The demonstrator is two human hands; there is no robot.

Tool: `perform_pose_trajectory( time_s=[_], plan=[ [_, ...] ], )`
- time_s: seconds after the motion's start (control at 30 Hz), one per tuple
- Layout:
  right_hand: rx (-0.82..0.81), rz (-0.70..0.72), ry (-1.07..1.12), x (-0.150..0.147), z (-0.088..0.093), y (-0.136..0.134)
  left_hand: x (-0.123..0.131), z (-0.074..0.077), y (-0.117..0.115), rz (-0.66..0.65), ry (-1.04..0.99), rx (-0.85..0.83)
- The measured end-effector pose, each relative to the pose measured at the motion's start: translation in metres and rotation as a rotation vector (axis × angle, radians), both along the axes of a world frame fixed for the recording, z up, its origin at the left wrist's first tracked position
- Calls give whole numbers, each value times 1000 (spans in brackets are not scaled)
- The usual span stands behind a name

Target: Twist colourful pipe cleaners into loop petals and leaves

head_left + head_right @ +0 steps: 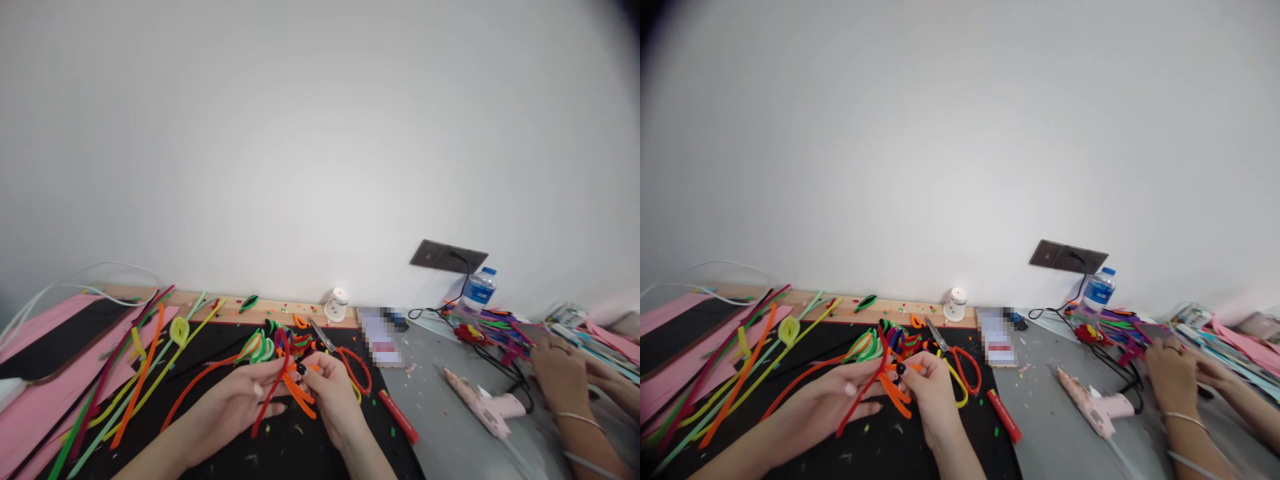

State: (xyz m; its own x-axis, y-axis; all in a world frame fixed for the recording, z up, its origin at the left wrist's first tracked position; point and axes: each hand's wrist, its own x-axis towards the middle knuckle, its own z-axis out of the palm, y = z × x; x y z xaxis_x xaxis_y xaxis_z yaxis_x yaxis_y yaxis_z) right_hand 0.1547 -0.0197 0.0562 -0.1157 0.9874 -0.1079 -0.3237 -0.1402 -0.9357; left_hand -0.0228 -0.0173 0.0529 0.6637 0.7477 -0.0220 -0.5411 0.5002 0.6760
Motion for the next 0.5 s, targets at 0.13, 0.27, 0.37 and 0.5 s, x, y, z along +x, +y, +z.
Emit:
perform_pose_trajectory(
  time_s=[0.13,0.27,0.37,0.5],
  plan=[
    [16,20,-72,-1,-2,0,1,-9,-1,107,117,-43],
    [25,28,-132,-4,-1,0,4,-12,-3,160,195,-35],
    [29,38,-133,-5,0,-1,6,-7,-4,169,227,-48],
    [21,54,-113,-6,1,-2,6,-4,-6,180,317,-24]
  ],
)
